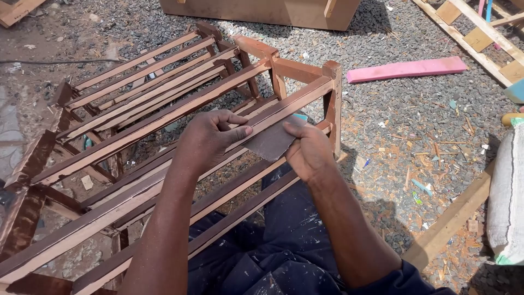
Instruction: Sanding the surfaces of a wooden furniture frame using sandpaper to prepare it for finishing.
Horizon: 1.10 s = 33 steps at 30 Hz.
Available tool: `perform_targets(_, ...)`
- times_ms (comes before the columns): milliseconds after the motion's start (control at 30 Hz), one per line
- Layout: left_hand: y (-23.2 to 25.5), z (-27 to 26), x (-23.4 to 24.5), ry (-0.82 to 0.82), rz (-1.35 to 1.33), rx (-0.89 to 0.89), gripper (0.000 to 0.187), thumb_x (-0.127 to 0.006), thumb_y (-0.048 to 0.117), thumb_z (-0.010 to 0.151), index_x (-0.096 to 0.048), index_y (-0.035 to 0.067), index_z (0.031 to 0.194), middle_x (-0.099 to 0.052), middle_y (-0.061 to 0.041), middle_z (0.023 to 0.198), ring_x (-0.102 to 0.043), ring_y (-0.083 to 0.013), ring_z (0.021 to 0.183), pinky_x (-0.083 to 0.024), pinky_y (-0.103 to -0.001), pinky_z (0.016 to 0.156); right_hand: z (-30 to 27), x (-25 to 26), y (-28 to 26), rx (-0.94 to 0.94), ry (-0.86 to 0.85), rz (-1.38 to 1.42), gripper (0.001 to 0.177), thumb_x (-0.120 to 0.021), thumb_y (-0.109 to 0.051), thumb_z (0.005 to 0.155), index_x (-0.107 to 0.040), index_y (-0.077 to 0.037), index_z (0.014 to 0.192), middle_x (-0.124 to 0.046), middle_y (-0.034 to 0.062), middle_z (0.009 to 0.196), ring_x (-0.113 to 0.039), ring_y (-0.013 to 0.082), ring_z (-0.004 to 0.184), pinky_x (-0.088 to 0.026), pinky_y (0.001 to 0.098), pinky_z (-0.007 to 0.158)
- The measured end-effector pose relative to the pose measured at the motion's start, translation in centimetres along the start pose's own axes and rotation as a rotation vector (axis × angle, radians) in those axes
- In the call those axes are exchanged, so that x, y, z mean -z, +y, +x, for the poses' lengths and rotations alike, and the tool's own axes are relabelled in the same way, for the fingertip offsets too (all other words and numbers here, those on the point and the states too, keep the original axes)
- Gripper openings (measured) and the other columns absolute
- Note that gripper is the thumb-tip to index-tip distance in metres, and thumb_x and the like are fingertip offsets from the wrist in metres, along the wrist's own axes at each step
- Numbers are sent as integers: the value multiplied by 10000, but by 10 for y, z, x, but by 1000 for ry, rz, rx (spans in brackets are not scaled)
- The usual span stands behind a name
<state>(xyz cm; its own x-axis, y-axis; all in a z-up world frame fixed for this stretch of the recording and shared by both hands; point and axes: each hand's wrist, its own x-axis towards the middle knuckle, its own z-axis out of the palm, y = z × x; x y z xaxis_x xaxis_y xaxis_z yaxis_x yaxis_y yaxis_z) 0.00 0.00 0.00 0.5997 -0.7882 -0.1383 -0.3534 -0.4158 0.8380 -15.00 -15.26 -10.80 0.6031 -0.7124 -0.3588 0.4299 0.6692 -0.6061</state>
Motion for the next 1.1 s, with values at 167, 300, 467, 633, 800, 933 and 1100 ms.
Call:
perform_targets(167, 0, 4, -1, -11, -12, -3, 318, -853, 305, 865, -799, 126, 1123, -672, -96, 745, -569, -181, 684, -447, -350, 628, 26, 29, -54, 265, 56, 74, 287, -606, 28, 950, -603, 17, 1236, -680, 175, 1166, -708, 328, 1105, -553, 525, 1052)
perform_targets(300, -8, 10, -4, -5, -16, 9, 334, -883, 325, 833, -797, 134, 1093, -644, -93, 704, -582, -218, 651, -439, -359, 620, -47, -40, 15, 28, 6, 41, 234, -633, 41, 932, -603, 28, 1163, -681, 149, 1046, -728, 287, 1005, -600, 450, 918)
perform_targets(467, -1, 6, -1, -8, 2, 7, 321, -864, 319, 848, -801, 140, 1108, -653, -93, 720, -570, -200, 668, -437, -361, 634, 19, 28, -31, 162, 16, 33, 267, -617, 31, 942, -605, 1, 1207, -690, 160, 1121, -723, 313, 1064, -585, 468, 985)
perform_targets(633, -15, 20, -9, 4, -12, 7, 286, -892, 353, 806, -817, 211, 1042, -641, -40, 687, -587, -192, 618, -442, -343, 633, -1, -8, -6, 394, 129, 52, 328, -567, 20, 980, -518, 25, 1305, -640, 203, 1183, -675, 288, 1063, -515, 521, 1049)
perform_targets(800, -3, 3, 0, 6, 18, -3, 304, -870, 347, 835, -817, 179, 1083, -668, -75, 678, -594, -201, 628, -436, -342, 623, 13, 7, 2, 165, 16, -48, 304, -625, 55, 913, -633, 22, 1215, -679, 132, 1077, -740, 317, 1025, -599, 481, 970)
perform_targets(933, -5, 5, -3, 16, -1, -15, 279, -870, 355, 832, -823, 199, 1059, -646, -44, 633, -566, -174, 582, -426, -322, 603, 40, 32, -27, 368, 115, 45, 266, -610, 93, 900, -622, 34, 1159, -633, 144, 1065, -694, 325, 1029, -550, 506, 1040)
perform_targets(1100, -2, 5, -1, 19, -5, 5, 293, -883, 350, 810, -824, 207, 1058, -678, -49, 649, -590, -187, 618, -448, -334, 649, 37, 16, 4, 185, 32, -28, 314, -636, 93, 881, -653, 37, 1190, -689, 193, 1132, -704, 346, 1121, -549, 525, 1028)
